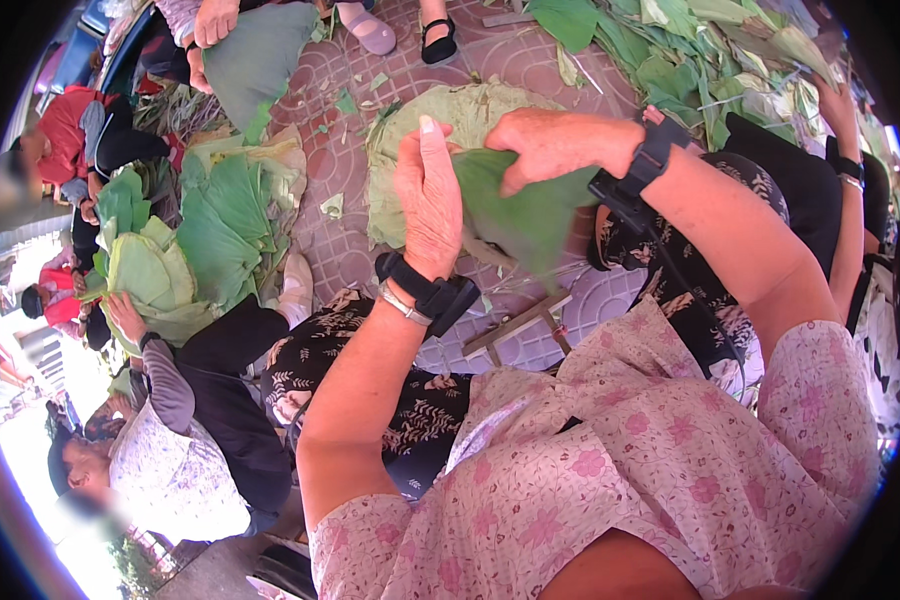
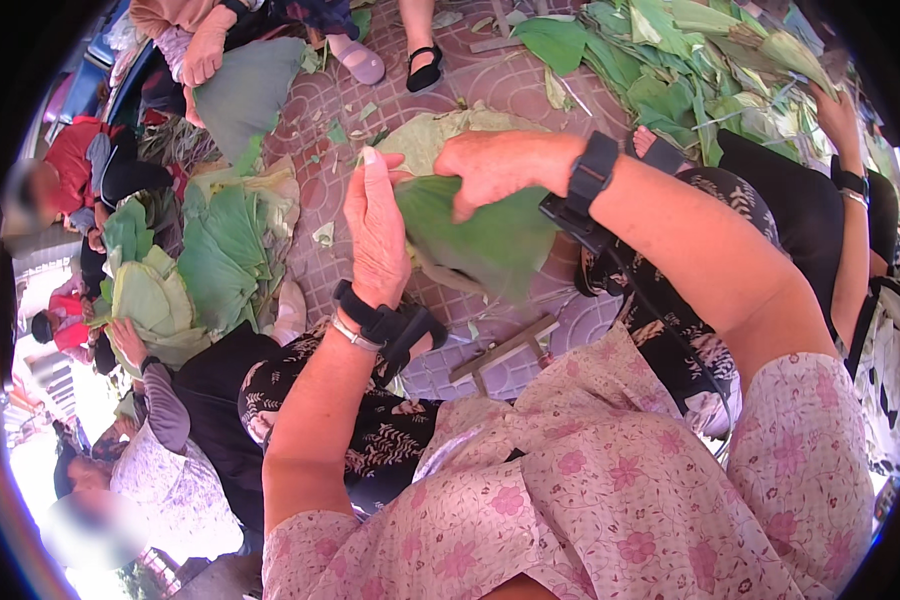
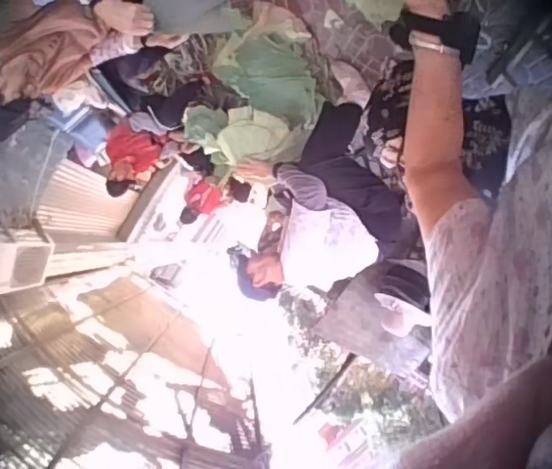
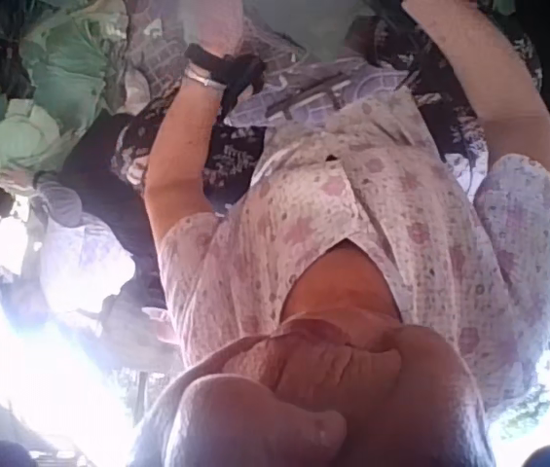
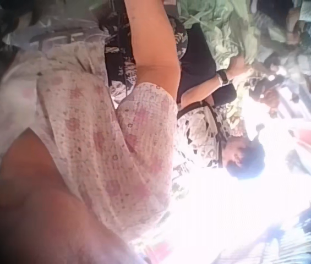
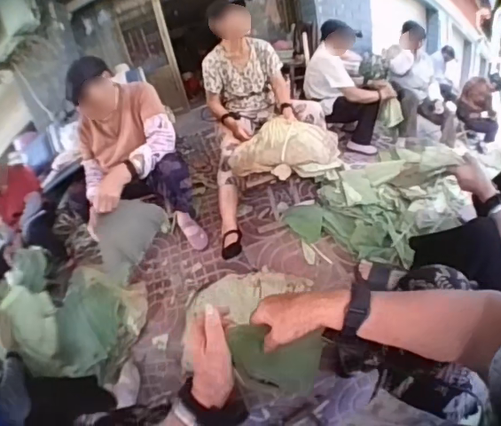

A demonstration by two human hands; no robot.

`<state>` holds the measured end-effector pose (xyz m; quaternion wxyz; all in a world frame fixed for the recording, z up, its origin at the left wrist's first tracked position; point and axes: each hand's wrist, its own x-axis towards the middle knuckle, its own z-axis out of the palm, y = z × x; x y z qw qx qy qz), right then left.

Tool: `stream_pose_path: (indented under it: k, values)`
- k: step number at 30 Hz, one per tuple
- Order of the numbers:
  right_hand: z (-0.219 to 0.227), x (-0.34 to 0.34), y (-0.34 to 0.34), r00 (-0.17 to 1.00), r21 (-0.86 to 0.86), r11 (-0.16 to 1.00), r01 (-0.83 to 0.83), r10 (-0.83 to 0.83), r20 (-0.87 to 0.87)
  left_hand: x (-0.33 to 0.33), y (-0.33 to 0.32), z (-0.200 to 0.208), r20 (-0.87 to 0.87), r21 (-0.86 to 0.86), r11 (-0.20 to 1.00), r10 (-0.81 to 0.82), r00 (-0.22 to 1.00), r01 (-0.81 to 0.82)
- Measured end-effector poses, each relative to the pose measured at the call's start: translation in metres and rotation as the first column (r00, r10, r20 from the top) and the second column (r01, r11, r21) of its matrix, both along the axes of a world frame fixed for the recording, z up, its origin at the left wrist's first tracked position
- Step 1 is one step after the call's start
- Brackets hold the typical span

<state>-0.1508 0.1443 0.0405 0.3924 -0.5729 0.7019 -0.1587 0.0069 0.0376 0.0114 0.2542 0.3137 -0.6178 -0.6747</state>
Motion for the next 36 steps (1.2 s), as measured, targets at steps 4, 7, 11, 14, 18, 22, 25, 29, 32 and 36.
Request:
stream_pose_path:
  k: [4,7,11,14,18,22,25,29,32,36]
  values:
    - [0.016,-0.028,0.028,0.924,-0.108,0.992,-0.071,0.025,-0.383,0.016,-0.036,-0.075,0.308,0.282,0.959,-0.091,0.947,0.000]
    - [0.020,-0.042,0.032,0.856,-0.202,0.979,0.036,-0.134,-0.500,0.051,-0.100,-0.161,0.438,0.636,0.715,-0.026,0.898,-0.290]
    - [0.025,-0.067,0.039,0.766,-0.447,0.889,0.099,-0.355,-0.536,0.044,-0.135,-0.241,0.560,0.556,0.694,0.093,0.823,-0.457]
    - [0.033,-0.068,0.039,0.748,-0.510,0.850,0.131,-0.423,-0.512,0.039,-0.144,-0.275,0.652,0.483,0.643,0.189,0.734,-0.595]
    - [0.037,-0.073,0.045,0.735,-0.431,0.883,0.186,-0.416,-0.536,0.026,-0.148,-0.281,0.725,0.476,0.722,0.000,0.689,-0.502]
    - [0.043,-0.070,0.038,0.747,-0.367,0.888,0.277,-0.439,-0.498,0.030,-0.150,-0.290,0.604,0.505,0.708,0.120,0.788,-0.495]
    - [0.044,-0.070,0.036,0.755,-0.375,0.876,0.302,-0.460,-0.467,0.023,-0.139,-0.287,0.509,0.504,0.654,0.302,0.806,-0.563]
    - [0.043,-0.072,0.037,0.658,-0.385,0.891,0.241,-0.442,-0.610,0.034,-0.129,-0.292,0.535,0.279,0.842,0.263,0.803,-0.461]
    - [0.046,-0.072,0.037,0.639,-0.376,0.889,0.261,-0.452,-0.623,0.030,-0.113,-0.291,0.682,0.222,0.758,0.329,0.653,-0.613]
    - [0.041,-0.079,0.044,0.631,-0.449,0.868,0.214,-0.474,-0.615,0.023,-0.087,-0.272,0.852,-0.270,0.903,0.386,0.353,-0.335]
